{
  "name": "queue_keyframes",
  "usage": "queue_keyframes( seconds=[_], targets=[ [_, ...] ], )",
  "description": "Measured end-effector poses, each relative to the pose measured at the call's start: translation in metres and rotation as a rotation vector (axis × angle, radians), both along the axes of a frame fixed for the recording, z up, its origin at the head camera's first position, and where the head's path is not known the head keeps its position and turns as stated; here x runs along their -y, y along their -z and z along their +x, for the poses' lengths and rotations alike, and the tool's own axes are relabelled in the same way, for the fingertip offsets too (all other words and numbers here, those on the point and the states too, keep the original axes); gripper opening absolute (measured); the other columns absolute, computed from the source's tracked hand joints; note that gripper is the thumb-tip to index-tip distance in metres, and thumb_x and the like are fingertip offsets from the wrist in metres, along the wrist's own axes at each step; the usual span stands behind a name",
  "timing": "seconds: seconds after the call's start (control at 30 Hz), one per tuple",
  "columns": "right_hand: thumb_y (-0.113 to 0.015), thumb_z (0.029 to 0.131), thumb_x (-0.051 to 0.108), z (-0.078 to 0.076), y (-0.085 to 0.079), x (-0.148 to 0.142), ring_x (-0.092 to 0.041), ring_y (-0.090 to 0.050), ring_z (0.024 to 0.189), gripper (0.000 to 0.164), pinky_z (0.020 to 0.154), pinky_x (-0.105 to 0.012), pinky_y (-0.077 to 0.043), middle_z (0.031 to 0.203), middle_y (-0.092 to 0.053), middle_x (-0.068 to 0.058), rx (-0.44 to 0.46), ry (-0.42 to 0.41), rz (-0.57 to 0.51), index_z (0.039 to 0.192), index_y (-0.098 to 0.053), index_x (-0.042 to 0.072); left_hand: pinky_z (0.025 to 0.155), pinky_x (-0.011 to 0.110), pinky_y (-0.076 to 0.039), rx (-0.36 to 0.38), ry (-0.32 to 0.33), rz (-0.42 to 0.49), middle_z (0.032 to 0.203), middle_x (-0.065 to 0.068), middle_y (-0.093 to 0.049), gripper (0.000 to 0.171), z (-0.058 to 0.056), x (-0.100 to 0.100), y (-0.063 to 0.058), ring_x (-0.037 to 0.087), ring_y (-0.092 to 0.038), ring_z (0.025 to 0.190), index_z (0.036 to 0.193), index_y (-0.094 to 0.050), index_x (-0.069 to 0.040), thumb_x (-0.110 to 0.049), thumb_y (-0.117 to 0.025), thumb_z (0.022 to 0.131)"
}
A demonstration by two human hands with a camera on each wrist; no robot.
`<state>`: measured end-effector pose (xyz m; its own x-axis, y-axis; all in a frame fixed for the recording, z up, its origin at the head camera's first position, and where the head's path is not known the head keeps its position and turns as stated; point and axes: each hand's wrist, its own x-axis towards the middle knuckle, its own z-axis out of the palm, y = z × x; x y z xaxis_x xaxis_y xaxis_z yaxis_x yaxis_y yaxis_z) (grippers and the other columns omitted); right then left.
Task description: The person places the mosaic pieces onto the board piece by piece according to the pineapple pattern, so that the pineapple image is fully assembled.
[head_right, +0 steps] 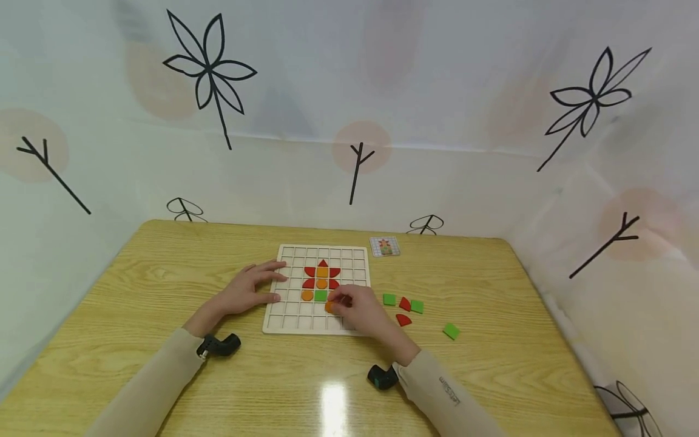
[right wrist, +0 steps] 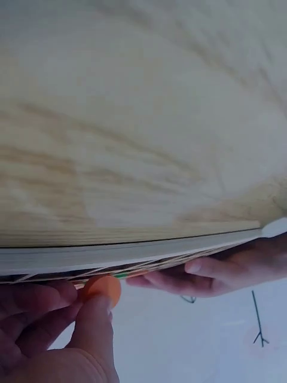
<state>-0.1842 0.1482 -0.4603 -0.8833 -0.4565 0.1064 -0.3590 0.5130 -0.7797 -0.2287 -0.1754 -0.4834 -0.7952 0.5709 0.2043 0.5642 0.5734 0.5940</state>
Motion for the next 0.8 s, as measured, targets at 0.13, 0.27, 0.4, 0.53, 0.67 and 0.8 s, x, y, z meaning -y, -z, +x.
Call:
queue_keyframes(
  seconds=[0.13, 0.27, 0.4, 0.53, 0.67, 0.8],
  targets=[
    [-0.070, 0.095, 0.015, -0.001, -0.003, 0.004, -0.014, -0.057, 0.076, 0.007, 0.069, -0.027, -0.049, 0.088, -0.068, 0.009, 0.025, 0.016, 0.024, 0.100, -0.073, 0.017, 0.115, 0.059, -0.016, 0.013, -0.006, -0.007, 0.153, 0.008, -0.044, 0.041, 0.000, 0.000, 0.000, 0.030, -0.032, 0.145, 0.125, -0.069, -0.014, -0.034, -0.074, 0.091],
    [-0.070, 0.095, 0.015, -0.004, -0.003, 0.006, -0.014, -0.056, 0.076, 0.008, 0.068, -0.027, -0.049, 0.089, -0.067, 0.010, 0.045, 0.036, 0.042, 0.099, -0.075, 0.020, 0.115, 0.059, -0.016, 0.016, -0.008, -0.011, 0.153, 0.007, -0.044, 0.040, 0.000, -0.001, -0.001, 0.030, -0.031, 0.145, 0.125, -0.069, -0.014, -0.035, -0.074, 0.091],
    [-0.072, 0.093, 0.014, -0.006, -0.003, 0.012, -0.014, -0.056, 0.078, 0.009, 0.070, -0.028, -0.049, 0.090, -0.066, 0.010, 0.011, 0.025, 0.038, 0.098, -0.078, 0.019, 0.114, 0.059, -0.016, 0.016, -0.008, -0.009, 0.154, 0.007, -0.044, 0.040, 0.000, 0.001, -0.001, 0.030, -0.031, 0.146, 0.125, -0.069, -0.014, -0.034, -0.074, 0.090],
    [-0.073, 0.092, 0.015, -0.005, -0.002, 0.019, -0.011, -0.055, 0.078, 0.009, 0.071, -0.027, -0.050, 0.090, -0.065, 0.011, -0.035, 0.011, 0.069, 0.099, -0.078, 0.016, 0.115, 0.058, -0.016, 0.015, -0.006, -0.011, 0.154, 0.006, -0.043, 0.041, -0.001, 0.001, 0.000, 0.029, -0.031, 0.146, 0.126, -0.069, -0.014, -0.034, -0.074, 0.090],
    [-0.075, 0.091, 0.018, -0.002, -0.001, 0.025, -0.011, -0.054, 0.075, 0.006, 0.068, -0.027, -0.049, 0.087, -0.065, 0.011, -0.043, 0.036, 0.098, 0.096, -0.076, 0.016, 0.114, 0.059, -0.016, 0.003, 0.002, -0.006, 0.154, 0.007, -0.043, 0.041, 0.000, 0.000, 0.000, 0.030, -0.032, 0.145, 0.126, -0.068, -0.013, -0.035, -0.073, 0.091],
    [-0.077, 0.089, 0.020, 0.000, -0.003, 0.027, -0.010, -0.054, 0.074, 0.005, 0.068, -0.027, -0.048, 0.085, -0.063, 0.012, -0.063, 0.055, 0.137, 0.093, -0.077, 0.017, 0.114, 0.061, -0.017, -0.005, 0.003, 0.014, 0.153, 0.009, -0.044, 0.040, 0.001, -0.001, -0.001, 0.032, -0.033, 0.144, 0.125, -0.069, -0.012, -0.034, -0.074, 0.091]
  ],
)
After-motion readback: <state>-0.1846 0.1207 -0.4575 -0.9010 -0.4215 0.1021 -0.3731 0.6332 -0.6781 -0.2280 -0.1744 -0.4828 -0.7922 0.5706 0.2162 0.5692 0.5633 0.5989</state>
